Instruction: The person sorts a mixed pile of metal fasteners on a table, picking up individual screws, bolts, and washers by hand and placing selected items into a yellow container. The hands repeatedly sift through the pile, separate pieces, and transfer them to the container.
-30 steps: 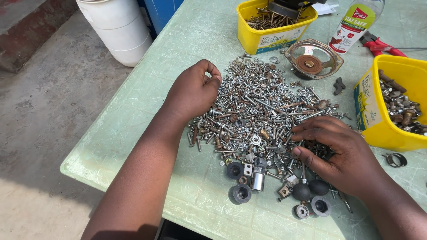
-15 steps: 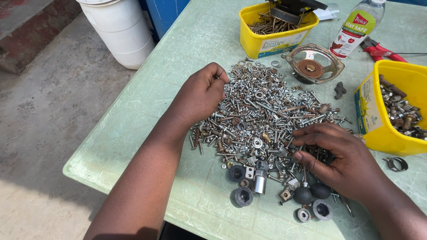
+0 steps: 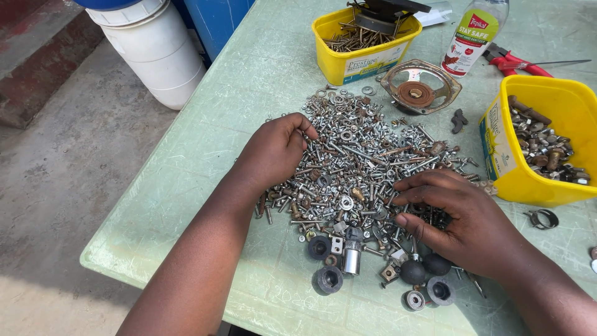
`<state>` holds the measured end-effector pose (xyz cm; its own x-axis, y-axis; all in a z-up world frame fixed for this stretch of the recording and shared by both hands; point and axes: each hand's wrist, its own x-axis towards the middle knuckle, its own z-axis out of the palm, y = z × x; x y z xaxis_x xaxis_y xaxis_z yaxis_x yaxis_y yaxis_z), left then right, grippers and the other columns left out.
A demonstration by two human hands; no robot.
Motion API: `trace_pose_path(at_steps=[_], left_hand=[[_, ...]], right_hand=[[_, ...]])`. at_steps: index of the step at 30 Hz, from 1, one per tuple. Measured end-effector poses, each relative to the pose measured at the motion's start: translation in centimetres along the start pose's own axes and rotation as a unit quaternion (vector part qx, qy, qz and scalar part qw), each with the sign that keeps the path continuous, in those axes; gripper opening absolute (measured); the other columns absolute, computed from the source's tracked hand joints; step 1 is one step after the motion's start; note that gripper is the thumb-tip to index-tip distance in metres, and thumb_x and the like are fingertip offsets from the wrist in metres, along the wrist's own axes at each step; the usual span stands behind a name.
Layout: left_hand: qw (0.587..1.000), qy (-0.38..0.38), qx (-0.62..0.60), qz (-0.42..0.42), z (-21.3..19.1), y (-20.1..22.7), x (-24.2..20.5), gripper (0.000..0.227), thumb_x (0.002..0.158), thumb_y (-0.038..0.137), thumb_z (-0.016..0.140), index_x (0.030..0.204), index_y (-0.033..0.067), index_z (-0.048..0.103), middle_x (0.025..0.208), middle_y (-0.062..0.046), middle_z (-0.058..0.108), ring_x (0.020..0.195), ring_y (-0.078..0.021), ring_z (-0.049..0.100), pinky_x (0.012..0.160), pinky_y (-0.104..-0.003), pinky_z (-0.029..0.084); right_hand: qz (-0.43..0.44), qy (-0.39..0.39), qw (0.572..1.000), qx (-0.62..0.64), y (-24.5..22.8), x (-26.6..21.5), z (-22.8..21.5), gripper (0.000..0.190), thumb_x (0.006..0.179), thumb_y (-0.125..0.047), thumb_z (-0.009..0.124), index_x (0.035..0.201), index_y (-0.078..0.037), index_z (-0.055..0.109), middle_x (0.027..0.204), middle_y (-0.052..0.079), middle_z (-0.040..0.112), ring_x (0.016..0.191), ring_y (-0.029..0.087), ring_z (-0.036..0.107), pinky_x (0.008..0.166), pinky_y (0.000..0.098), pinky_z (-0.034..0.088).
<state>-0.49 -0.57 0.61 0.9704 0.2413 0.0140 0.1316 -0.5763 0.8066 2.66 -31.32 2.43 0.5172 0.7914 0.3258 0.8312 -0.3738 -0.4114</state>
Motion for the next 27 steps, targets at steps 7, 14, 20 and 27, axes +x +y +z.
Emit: trace_pose_path(at_steps=[7, 14, 20, 27], left_hand=[[0.999, 0.045, 0.011, 0.006, -0.6, -0.2, 0.0, 0.027, 0.093, 0.017, 0.047, 0.102, 0.023, 0.071, 0.086, 0.001, 0.074, 0.058, -0.0132, 0.053, 0.06, -0.035, 0.044], [0.998, 0.056, 0.002, 0.002, -1.1, 0.0, -0.1, 0.032, 0.095, 0.011, 0.043, 0.106, 0.0207, 0.072, 0.074, 0.001, 0.062, 0.058, -0.0129, 0.05, 0.058, -0.035, 0.039], [0.999, 0.052, 0.011, 0.014, -0.8, -0.7, 0.4, 0.041, 0.096, 0.009, 0.042, 0.122, 0.0218, 0.07, 0.1, 0.005, 0.077, 0.072, -0.0113, 0.064, 0.069, -0.031, 0.049], [0.99, -0.02, -0.056, 0.127, -0.6, 0.8, -0.7, 0.031, 0.098, 0.014, 0.056, 0.124, 0.0134, 0.07, 0.113, -0.003, 0.082, 0.113, -0.0105, 0.077, 0.092, -0.029, 0.057]], right_hand=[[-0.007, -0.001, 1.0, 0.008, 0.2, -0.1, 0.1, 0.024, 0.088, -0.033, 0.072, 0.105, -0.018, 0.079, 0.116, 0.001, 0.076, 0.108, 0.02, 0.071, 0.095, 0.0395, 0.052], [-0.015, -0.005, 1.0, 0.013, 0.1, -0.1, 0.0, 0.024, 0.089, -0.033, 0.07, 0.106, -0.017, 0.078, 0.115, 0.002, 0.076, 0.108, 0.021, 0.071, 0.095, 0.0383, 0.052], [-0.021, 0.0, 1.0, 0.016, 0.2, -0.2, 0.2, 0.024, 0.088, -0.031, 0.072, 0.105, -0.016, 0.078, 0.116, 0.002, 0.076, 0.113, 0.022, 0.068, 0.1, 0.0401, 0.051], [0.027, 0.035, 0.999, -0.018, 0.3, -0.2, 0.0, 0.026, 0.086, -0.031, 0.074, 0.105, -0.015, 0.077, 0.122, 0.001, 0.075, 0.131, 0.024, 0.062, 0.11, 0.0431, 0.045]])
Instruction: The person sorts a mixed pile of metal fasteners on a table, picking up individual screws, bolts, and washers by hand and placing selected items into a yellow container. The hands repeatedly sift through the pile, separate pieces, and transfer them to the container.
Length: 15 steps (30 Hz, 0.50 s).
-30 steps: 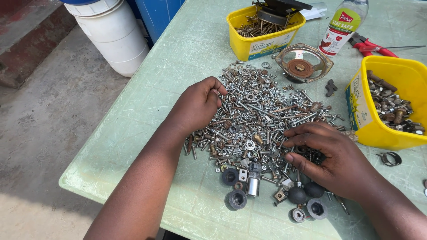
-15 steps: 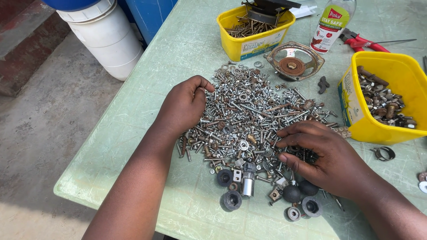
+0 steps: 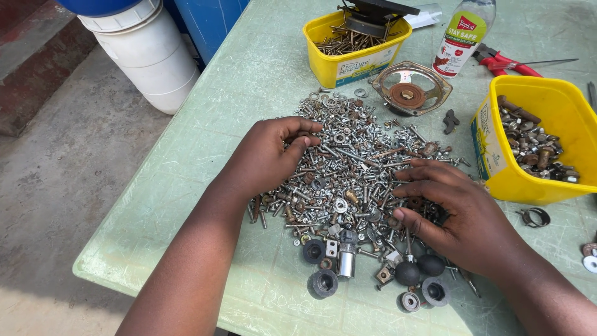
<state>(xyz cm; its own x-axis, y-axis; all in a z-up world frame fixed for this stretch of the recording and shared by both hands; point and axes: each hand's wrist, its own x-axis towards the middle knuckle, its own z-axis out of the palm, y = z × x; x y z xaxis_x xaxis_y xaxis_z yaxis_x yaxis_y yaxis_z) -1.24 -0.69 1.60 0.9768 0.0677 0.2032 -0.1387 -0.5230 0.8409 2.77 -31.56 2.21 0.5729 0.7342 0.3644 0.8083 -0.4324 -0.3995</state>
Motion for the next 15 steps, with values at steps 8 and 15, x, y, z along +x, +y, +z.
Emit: trace_pose_path(at_steps=[8, 15], left_hand=[[0.997, -0.078, -0.009, 0.024, 0.1, 1.3, -0.5, 0.027, 0.089, 0.023, 0.078, 0.116, 0.0178, 0.079, 0.086, 0.004, 0.079, 0.072, -0.0046, 0.07, 0.068, -0.022, 0.054], [0.997, -0.079, -0.021, 0.01, -0.1, 2.0, -0.6, 0.011, 0.087, 0.024, 0.081, 0.095, 0.0161, 0.082, 0.081, 0.004, 0.078, 0.073, -0.0041, 0.067, 0.064, -0.022, 0.053]], right_hand=[[0.068, 0.021, 0.997, -0.002, 1.0, -0.2, -1.3, 0.023, 0.088, -0.026, 0.071, 0.107, -0.013, 0.077, 0.123, 0.004, 0.076, 0.121, 0.021, 0.069, 0.104, 0.0368, 0.049], [0.004, 0.04, 0.999, 0.031, 1.2, -0.8, -2.5, 0.034, 0.09, 0.011, 0.05, 0.109, -0.005, 0.073, 0.115, 0.008, 0.076, 0.11, 0.022, 0.073, 0.1, 0.0338, 0.055]])
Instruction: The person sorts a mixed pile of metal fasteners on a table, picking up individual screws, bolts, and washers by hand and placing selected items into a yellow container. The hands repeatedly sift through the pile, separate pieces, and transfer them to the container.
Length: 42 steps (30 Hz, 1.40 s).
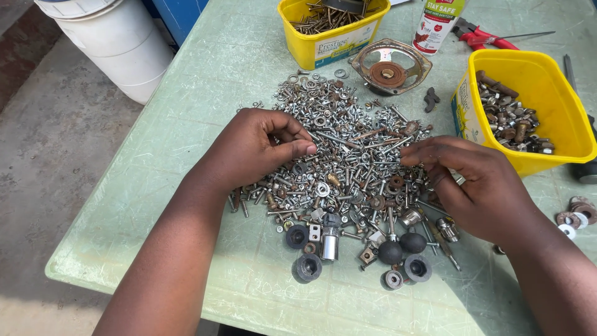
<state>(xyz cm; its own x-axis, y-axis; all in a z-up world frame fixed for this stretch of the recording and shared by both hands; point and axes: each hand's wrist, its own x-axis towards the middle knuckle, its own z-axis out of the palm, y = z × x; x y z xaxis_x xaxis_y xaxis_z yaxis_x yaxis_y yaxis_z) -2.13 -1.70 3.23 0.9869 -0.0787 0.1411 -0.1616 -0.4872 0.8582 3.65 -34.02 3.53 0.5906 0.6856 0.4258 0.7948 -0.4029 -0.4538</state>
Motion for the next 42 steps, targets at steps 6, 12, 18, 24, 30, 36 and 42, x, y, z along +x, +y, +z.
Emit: trace_pose_path(at_steps=[6, 12, 18, 24, 30, 36, 42], left_hand=[[0.999, 0.037, 0.018, -0.031, -0.1, 0.2, 0.0, 0.012, 0.086, 0.027, 0.084, 0.09, 0.0165, 0.08, 0.071, 0.003, 0.074, 0.064, -0.0045, 0.067, 0.06, -0.024, 0.05], [0.999, -0.031, 0.013, -0.024, -0.5, -0.5, -0.2, 0.013, 0.082, 0.025, 0.086, 0.083, 0.0135, 0.08, 0.085, 0.002, 0.083, 0.079, -0.002, 0.071, 0.072, -0.021, 0.056], [0.999, -0.035, 0.018, -0.032, -0.4, -0.5, -0.2, 0.015, 0.081, 0.027, 0.087, 0.081, 0.0141, 0.078, 0.086, 0.003, 0.083, 0.08, -0.0014, 0.071, 0.073, -0.021, 0.055], [0.999, -0.037, 0.013, -0.02, -0.4, -0.7, -0.2, 0.015, 0.083, 0.027, 0.085, 0.087, 0.0136, 0.079, 0.087, 0.002, 0.083, 0.08, -0.0031, 0.072, 0.071, -0.022, 0.055], [0.999, -0.039, 0.013, -0.018, -0.5, -1.0, -0.1, 0.015, 0.083, 0.027, 0.085, 0.087, 0.0136, 0.079, 0.086, 0.002, 0.083, 0.078, -0.0018, 0.069, 0.07, -0.022, 0.053], [0.998, -0.047, 0.015, -0.029, -0.6, -0.8, -0.1, 0.015, 0.084, 0.028, 0.084, 0.087, 0.0132, 0.08, 0.083, 0.003, 0.081, 0.076, -0.0022, 0.068, 0.067, -0.022, 0.051], [0.997, -0.048, 0.035, -0.059, -0.6, -0.4, -0.1, 0.013, 0.084, 0.027, 0.084, 0.087, 0.0153, 0.081, 0.084, 0.004, 0.082, 0.075, -0.0014, 0.067, 0.067, -0.022, 0.051]], right_hand=[[-0.036, -0.011, 0.998, -0.046, -1.7, 0.3, 0.3, 0.018, 0.094, -0.01, 0.066, 0.109, -0.009, 0.074, 0.114, 0.005, 0.076, 0.111, 0.023, 0.071, 0.101, 0.04, 0.054], [-0.128, -0.103, 0.982, -0.094, -4.3, 1.0, 4.0, 0.037, 0.098, -0.023, 0.057, 0.132, -0.015, 0.067, 0.144, 0.009, 0.063, 0.141, 0.036, 0.05, 0.112, 0.0498, 0.04], [-0.113, -0.113, 0.975, -0.152, -3.8, 1.1, 4.0, 0.04, 0.095, -0.039, 0.062, 0.124, -0.013, 0.07, 0.133, 0.008, 0.067, 0.128, 0.033, 0.058, 0.104, 0.0495, 0.043], [-0.068, -0.113, 0.982, -0.133, -2.7, 0.8, 2.8, 0.037, 0.094, -0.039, 0.063, 0.118, -0.014, 0.074, 0.119, 0.007, 0.071, 0.109, 0.031, 0.066, 0.096, 0.0467, 0.049], [-0.041, -0.134, 0.988, -0.06, -2.4, 0.9, 1.6, 0.033, 0.094, -0.037, 0.062, 0.109, -0.013, 0.077, 0.113, 0.004, 0.074, 0.105, 0.025, 0.07, 0.089, 0.0401, 0.053], [-0.041, -0.143, 0.988, -0.045, -1.8, 0.9, 0.7, 0.032, 0.092, -0.036, 0.066, 0.112, -0.015, 0.078, 0.114, 0.003, 0.075, 0.112, 0.025, 0.068, 0.096, 0.0421, 0.052], [-0.051, -0.151, 0.986, -0.052, -1.6, 0.8, 0.3, 0.033, 0.09, -0.035, 0.069, 0.114, -0.014, 0.078, 0.122, 0.005, 0.075, 0.122, 0.03, 0.066, 0.102, 0.0459, 0.05]])
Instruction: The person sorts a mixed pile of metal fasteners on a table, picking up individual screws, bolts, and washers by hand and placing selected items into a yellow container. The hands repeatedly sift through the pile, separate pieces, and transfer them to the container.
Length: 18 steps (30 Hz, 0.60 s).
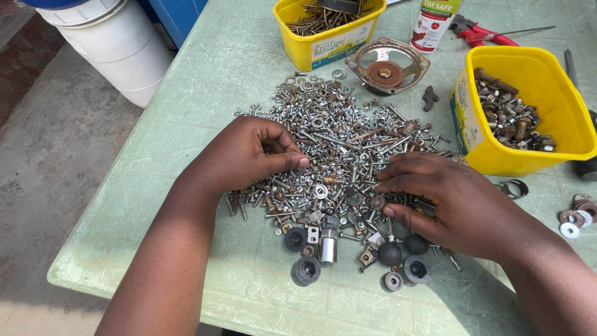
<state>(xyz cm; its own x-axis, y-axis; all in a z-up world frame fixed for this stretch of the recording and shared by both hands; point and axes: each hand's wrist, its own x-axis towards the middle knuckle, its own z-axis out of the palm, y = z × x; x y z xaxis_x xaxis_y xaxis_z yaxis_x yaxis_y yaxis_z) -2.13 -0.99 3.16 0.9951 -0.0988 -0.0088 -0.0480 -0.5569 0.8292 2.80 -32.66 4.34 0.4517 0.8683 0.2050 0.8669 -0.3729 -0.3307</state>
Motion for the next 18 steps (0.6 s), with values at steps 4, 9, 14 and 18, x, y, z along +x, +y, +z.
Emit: trace_pose_path(at_steps=[4, 9, 14, 18], left_hand=[[1.0, -0.007, -0.014, 0.018, 0.1, 0.1, 0.1, 0.012, 0.083, 0.024, 0.085, 0.086, 0.0139, 0.081, 0.086, 0.003, 0.084, 0.081, -0.0033, 0.073, 0.072, -0.023, 0.055], [0.999, 0.01, -0.023, -0.025, 0.3, 0.0, 0.1, 0.015, 0.082, 0.024, 0.086, 0.082, 0.0109, 0.08, 0.079, 0.001, 0.081, 0.074, -0.0044, 0.07, 0.066, -0.023, 0.054], [0.999, 0.011, -0.029, -0.025, 0.3, -0.2, 0.2, 0.016, 0.082, 0.024, 0.086, 0.082, 0.0101, 0.079, 0.079, 0.0, 0.082, 0.075, -0.0051, 0.071, 0.067, -0.023, 0.055], [0.999, 0.011, -0.027, -0.028, 0.4, -0.3, 0.2, 0.016, 0.082, 0.025, 0.086, 0.082, 0.0106, 0.078, 0.079, 0.001, 0.081, 0.074, -0.0045, 0.07, 0.066, -0.022, 0.054]], right_hand=[[0.031, 0.026, 0.999, 0.024, 0.1, -0.3, -0.4, 0.03, 0.09, -0.032, 0.069, 0.113, -0.015, 0.077, 0.121, 0.005, 0.075, 0.113, 0.024, 0.072, 0.095, 0.0408, 0.055], [0.12, 0.069, 0.99, -0.025, 1.8, -0.8, 0.2, 0.043, 0.094, -0.022, 0.064, 0.135, -0.013, 0.062, 0.132, 0.011, 0.067, 0.12, 0.031, 0.065, 0.1, 0.0437, 0.049], [0.172, 0.042, 0.983, -0.05, 2.1, -1.0, 0.3, 0.045, 0.089, -0.024, 0.067, 0.133, -0.017, 0.065, 0.133, 0.008, 0.067, 0.121, 0.031, 0.064, 0.099, 0.0453, 0.049], [0.156, 0.023, 0.984, -0.079, 2.1, -1.1, 0.4, 0.044, 0.089, -0.033, 0.069, 0.13, -0.017, 0.067, 0.129, 0.009, 0.069, 0.12, 0.03, 0.063, 0.097, 0.045, 0.049]])
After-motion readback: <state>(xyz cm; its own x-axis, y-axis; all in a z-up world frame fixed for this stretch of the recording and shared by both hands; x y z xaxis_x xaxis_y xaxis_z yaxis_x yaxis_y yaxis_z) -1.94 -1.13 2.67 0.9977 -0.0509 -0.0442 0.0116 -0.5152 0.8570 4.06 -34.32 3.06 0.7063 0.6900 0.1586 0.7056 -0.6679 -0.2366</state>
